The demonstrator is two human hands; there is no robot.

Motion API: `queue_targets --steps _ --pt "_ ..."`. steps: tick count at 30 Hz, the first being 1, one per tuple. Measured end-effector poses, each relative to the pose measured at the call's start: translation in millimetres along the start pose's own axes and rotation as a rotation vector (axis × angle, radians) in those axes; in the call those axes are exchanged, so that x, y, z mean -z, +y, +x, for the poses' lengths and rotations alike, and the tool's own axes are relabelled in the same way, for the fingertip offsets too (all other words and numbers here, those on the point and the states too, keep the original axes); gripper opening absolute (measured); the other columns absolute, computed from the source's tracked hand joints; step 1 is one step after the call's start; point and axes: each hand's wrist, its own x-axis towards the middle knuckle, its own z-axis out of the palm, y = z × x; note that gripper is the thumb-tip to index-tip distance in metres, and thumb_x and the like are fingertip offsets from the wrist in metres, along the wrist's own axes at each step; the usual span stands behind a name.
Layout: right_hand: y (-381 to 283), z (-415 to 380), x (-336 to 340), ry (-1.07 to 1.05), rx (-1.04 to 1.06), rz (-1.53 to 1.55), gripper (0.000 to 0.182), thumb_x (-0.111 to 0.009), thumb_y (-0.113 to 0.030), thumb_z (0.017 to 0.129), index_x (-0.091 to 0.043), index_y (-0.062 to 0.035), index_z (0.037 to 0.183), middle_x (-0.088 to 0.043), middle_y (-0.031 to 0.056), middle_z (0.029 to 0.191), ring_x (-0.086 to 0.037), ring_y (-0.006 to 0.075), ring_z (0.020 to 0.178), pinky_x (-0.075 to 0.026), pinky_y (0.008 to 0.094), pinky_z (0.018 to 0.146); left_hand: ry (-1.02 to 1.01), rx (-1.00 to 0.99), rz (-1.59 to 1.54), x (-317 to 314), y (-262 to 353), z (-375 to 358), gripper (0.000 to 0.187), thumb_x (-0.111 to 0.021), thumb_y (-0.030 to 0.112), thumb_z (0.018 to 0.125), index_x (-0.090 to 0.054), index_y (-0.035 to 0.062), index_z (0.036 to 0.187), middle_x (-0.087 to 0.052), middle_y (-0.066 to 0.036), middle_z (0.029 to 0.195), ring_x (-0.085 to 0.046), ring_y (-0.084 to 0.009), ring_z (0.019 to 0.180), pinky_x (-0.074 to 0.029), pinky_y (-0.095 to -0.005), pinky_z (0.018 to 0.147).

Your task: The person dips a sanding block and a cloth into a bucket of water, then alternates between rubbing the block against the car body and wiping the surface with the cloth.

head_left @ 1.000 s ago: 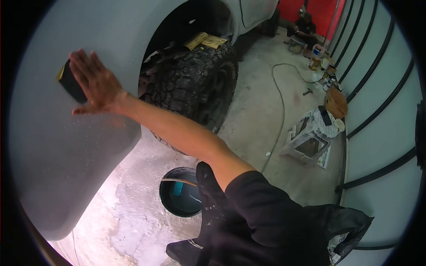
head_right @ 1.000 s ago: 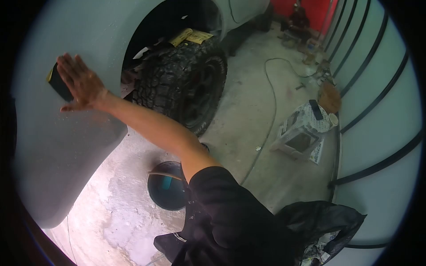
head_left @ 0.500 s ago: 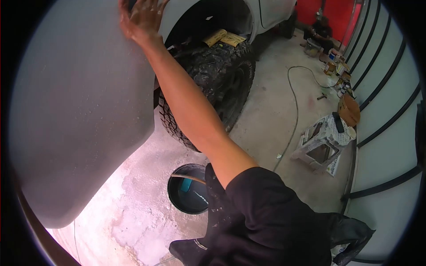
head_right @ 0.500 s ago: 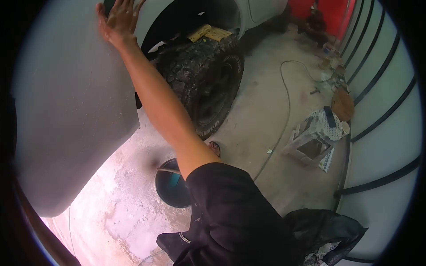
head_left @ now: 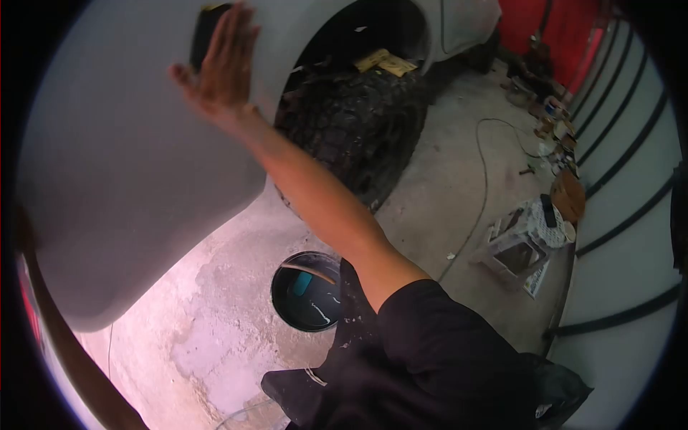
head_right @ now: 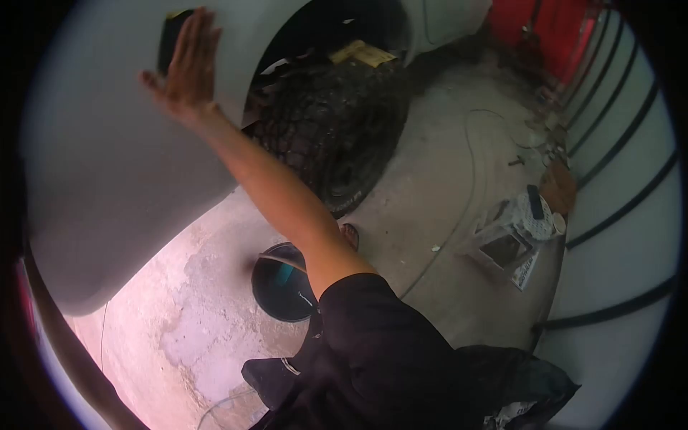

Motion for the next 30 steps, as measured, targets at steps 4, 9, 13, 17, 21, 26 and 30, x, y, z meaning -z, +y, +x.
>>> queue_targets --steps 4,9,13,17,21,26,30 --pt "57 31 48 -0.184 0.226 -0.035 0.13 -0.016 -0.092 0.09 0.001 0.0162 0.16 0.001 0.0346 0.171 0.004 0.0464 0.161 0.005 0.0631 0.128 0.02 -0.056 -0.099 -19 -15 -6 0.042 -0.061 0.012 0.097 -0.056 0.0 0.136 -0.062 -0.021 0.13 -0.06 -0.0365 0.123 -0.045 -0.0568 0.107" --pt "65 54 10 0.137 -0.125 -0.084 0.119 -0.022 -0.084 0.096 0.0 0.0113 0.163 -0.001 0.0304 0.173 0.002 0.0461 0.161 0.0 0.0621 0.129 -0.02 -0.025 -0.315 -70 -60 -20 0.038 -0.056 0.015 0.102 -0.058 0.0 0.137 -0.062 -0.018 0.136 -0.06 -0.0297 0.123 -0.047 -0.05 0.106" --pt "44 -8 22 -0.185 0.19 0.087 0.127 -0.014 -0.09 0.092 0.0 0.0149 0.161 -0.002 0.0339 0.171 0.003 0.0471 0.16 0.003 0.0633 0.129 0.051 0.048 -0.45 -65 -32 -16 0.034 -0.053 0.017 0.104 -0.061 -0.0008 0.131 -0.064 -0.019 0.128 -0.063 -0.0291 0.116 -0.052 -0.0457 0.099" --pt "87 86 57 0.064 -0.164 -0.005 0.112 -0.019 -0.078 0.101 0.0 0.0147 0.161 -0.003 0.0334 0.171 0.002 0.0428 0.162 0.006 0.0595 0.129 0.079 0.086 -0.509 -68 -58 -23 0.033 -0.051 0.016 0.104 -0.063 -0.0027 0.128 -0.066 -0.021 0.121 -0.065 -0.0312 0.109 -0.054 -0.0462 0.094" --pt "48 27 1 0.101 -0.096 -0.182 0.116 -0.025 -0.08 0.1 -0.001 0.0161 0.161 0.002 0.0365 0.17 -0.001 0.043 0.162 0.003 0.0628 0.128 0.035 -0.038 -0.161 -14 -13 -5 0.034 -0.052 0.016 0.103 -0.063 -0.0047 0.127 -0.066 -0.023 0.118 -0.066 -0.0359 0.107 -0.053 -0.0493 0.095" --pt "87 79 50 -0.012 0.061 -0.164 0.114 -0.022 -0.08 0.1 -0.003 0.0142 0.162 -0.004 0.0275 0.174 -0.003 0.0424 0.162 0.002 0.0612 0.129 0.074 -0.072 0.04 -2 0 5 0.036 -0.053 0.018 0.101 -0.062 -0.0043 0.128 -0.066 -0.023 0.122 -0.064 -0.038 0.115 -0.049 -0.0519 0.103" --pt "72 64 29 0.136 -0.112 -0.13 0.115 -0.022 -0.08 0.1 0.001 0.0151 0.161 -0.001 0.033 0.172 -0.001 0.0404 0.162 0.001 0.0592 0.129 0.024 -0.017 0.091 16 15 7 0.038 -0.053 0.019 0.101 -0.062 -0.0036 0.129 -0.067 -0.022 0.125 -0.063 -0.0369 0.12 -0.048 -0.0524 0.104"
